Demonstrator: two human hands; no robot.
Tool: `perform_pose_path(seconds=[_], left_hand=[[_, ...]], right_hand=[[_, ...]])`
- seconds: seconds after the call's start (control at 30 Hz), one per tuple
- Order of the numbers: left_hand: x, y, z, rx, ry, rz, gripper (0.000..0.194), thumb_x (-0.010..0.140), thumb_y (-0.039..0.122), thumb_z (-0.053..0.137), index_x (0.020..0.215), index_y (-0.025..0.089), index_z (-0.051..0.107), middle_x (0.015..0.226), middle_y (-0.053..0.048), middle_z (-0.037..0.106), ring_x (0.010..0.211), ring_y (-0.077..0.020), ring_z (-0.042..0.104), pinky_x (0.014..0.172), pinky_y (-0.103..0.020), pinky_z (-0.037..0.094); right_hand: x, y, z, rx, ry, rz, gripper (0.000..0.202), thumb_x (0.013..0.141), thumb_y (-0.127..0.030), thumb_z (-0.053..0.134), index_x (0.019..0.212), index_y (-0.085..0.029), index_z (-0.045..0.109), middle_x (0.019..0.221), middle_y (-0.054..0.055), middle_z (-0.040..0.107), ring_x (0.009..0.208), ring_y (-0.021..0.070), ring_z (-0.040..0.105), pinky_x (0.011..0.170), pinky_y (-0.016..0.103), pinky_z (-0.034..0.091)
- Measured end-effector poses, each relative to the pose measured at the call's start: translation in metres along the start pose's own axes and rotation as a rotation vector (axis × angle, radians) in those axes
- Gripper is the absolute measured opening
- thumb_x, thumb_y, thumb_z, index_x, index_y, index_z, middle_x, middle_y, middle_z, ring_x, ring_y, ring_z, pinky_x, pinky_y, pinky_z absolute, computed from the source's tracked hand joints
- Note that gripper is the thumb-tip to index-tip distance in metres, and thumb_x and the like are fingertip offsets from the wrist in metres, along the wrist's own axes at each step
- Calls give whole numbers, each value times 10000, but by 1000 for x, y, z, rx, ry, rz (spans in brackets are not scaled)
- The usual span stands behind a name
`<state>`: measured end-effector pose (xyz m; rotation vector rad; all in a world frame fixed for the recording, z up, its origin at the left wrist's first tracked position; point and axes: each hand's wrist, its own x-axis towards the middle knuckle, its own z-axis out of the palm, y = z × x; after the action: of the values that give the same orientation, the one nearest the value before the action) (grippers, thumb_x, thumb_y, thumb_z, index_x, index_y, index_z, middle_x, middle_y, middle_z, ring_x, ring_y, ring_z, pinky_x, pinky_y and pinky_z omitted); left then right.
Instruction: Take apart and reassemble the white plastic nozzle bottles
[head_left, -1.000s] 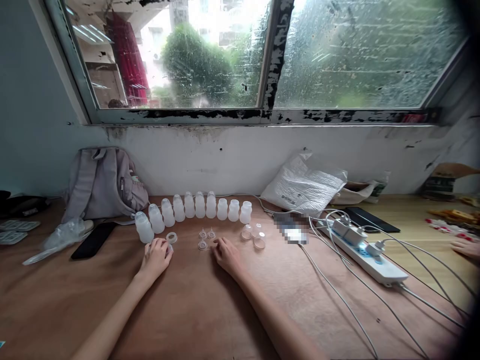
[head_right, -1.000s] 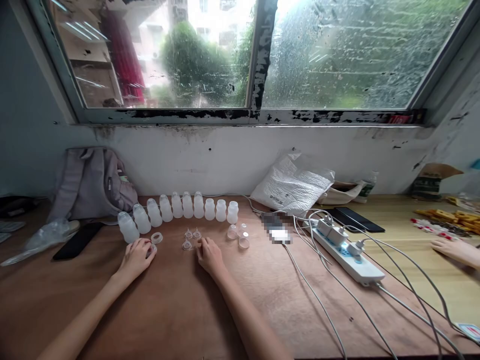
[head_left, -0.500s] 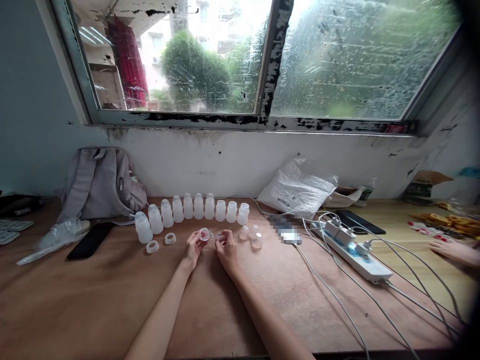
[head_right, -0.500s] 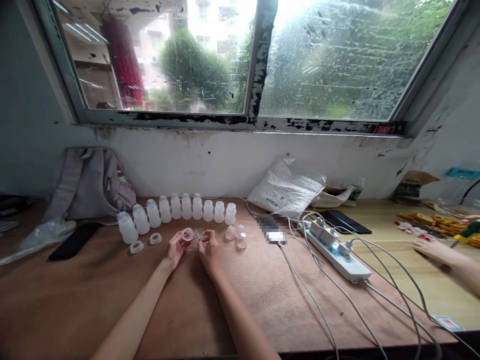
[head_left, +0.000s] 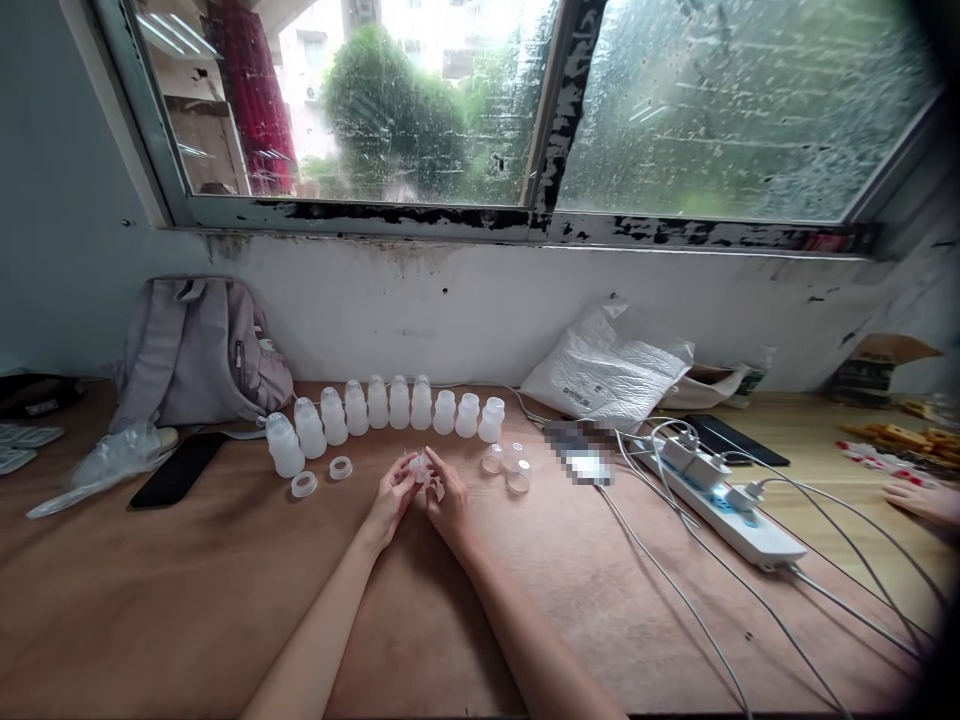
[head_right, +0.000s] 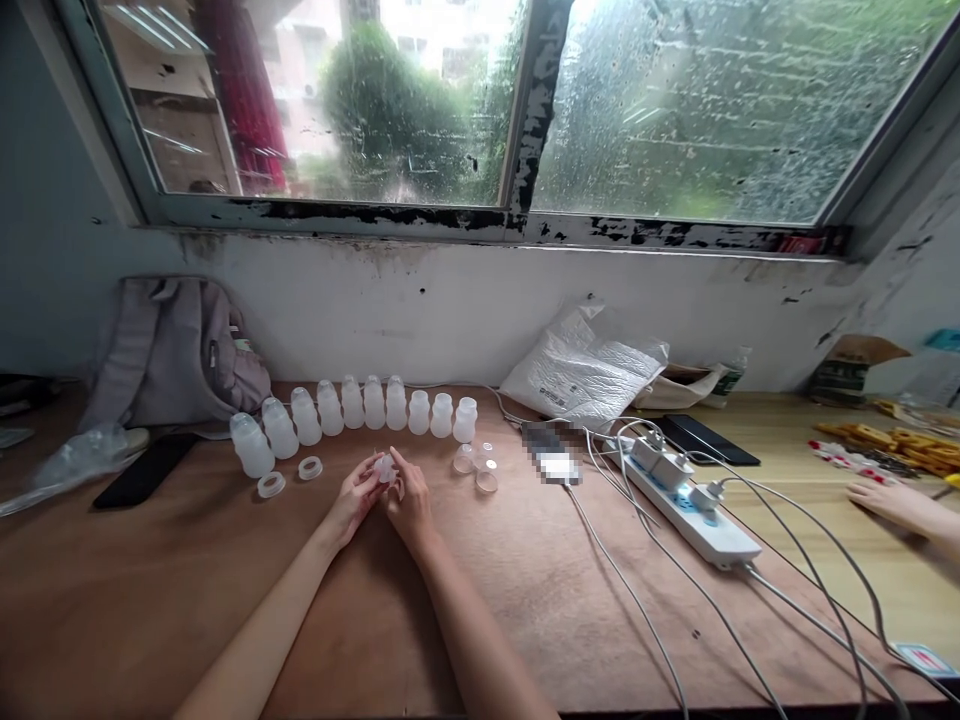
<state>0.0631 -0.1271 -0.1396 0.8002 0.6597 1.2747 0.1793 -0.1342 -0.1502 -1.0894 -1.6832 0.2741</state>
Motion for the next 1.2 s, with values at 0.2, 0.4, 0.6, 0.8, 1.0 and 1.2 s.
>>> perform_pose_path(seconds=[0.2, 0.4, 0.6, 0.8, 1.0, 1.2], left_hand=[[-1, 2, -1, -17, 13, -21, 334, 727, 217, 607, 1058, 215, 564, 980, -38, 609, 837, -112, 597, 782, -216, 463], [-2, 0, 0, -66, -7, -56, 346, 722, 231, 607, 1063, 195, 566, 957, -56, 624, 833, -135, 610, 784, -249, 471], [-2, -2, 0, -60, -8, -86, 342, 740, 231, 585, 1074, 163, 564, 1013, -98, 629, 898, -170, 601, 788, -260, 469], [-3, -2, 3, 13, -7, -53, 353, 725, 251, 595, 1062, 147, 583, 1005, -114, 633, 933, -213, 588, 826, -324, 458], [-1, -12, 2, 304, 19, 96, 313, 751, 315, 544, 1018, 162, 601, 1049, -108, 590, 963, -218, 563, 772, -313, 483], [-4, -12, 0, 636, 131, 299, 205, 715, 317, 580, 878, 205, 633, 1027, -78, 557, 847, -189, 586, 772, -299, 461]], right_hand=[[-2, -6, -2, 31, -11, 42, 567, 678, -40, 409, 1210, -234, 429, 964, 41, 641, 911, 180, 564, 838, 355, 412], [-1, -12, -5, 57, 44, 77, 394, 735, -104, 428, 1112, -202, 489, 934, 56, 626, 835, 173, 580, 800, 333, 427], [3, -12, -3, 69, 128, 195, 283, 736, -250, 511, 1006, -169, 518, 907, 74, 544, 664, 143, 518, 653, 291, 460], [6, -8, -2, 271, -40, 398, 160, 737, -296, 497, 857, -211, 560, 773, 21, 608, 673, 154, 556, 620, 270, 463], [6, -7, -3, 253, 30, 453, 65, 675, -260, 525, 723, -216, 518, 679, -10, 575, 613, 143, 533, 572, 246, 430], [6, -4, -4, 173, 73, 440, 69, 668, -251, 520, 655, -217, 461, 615, -25, 519, 568, 136, 488, 544, 239, 394]])
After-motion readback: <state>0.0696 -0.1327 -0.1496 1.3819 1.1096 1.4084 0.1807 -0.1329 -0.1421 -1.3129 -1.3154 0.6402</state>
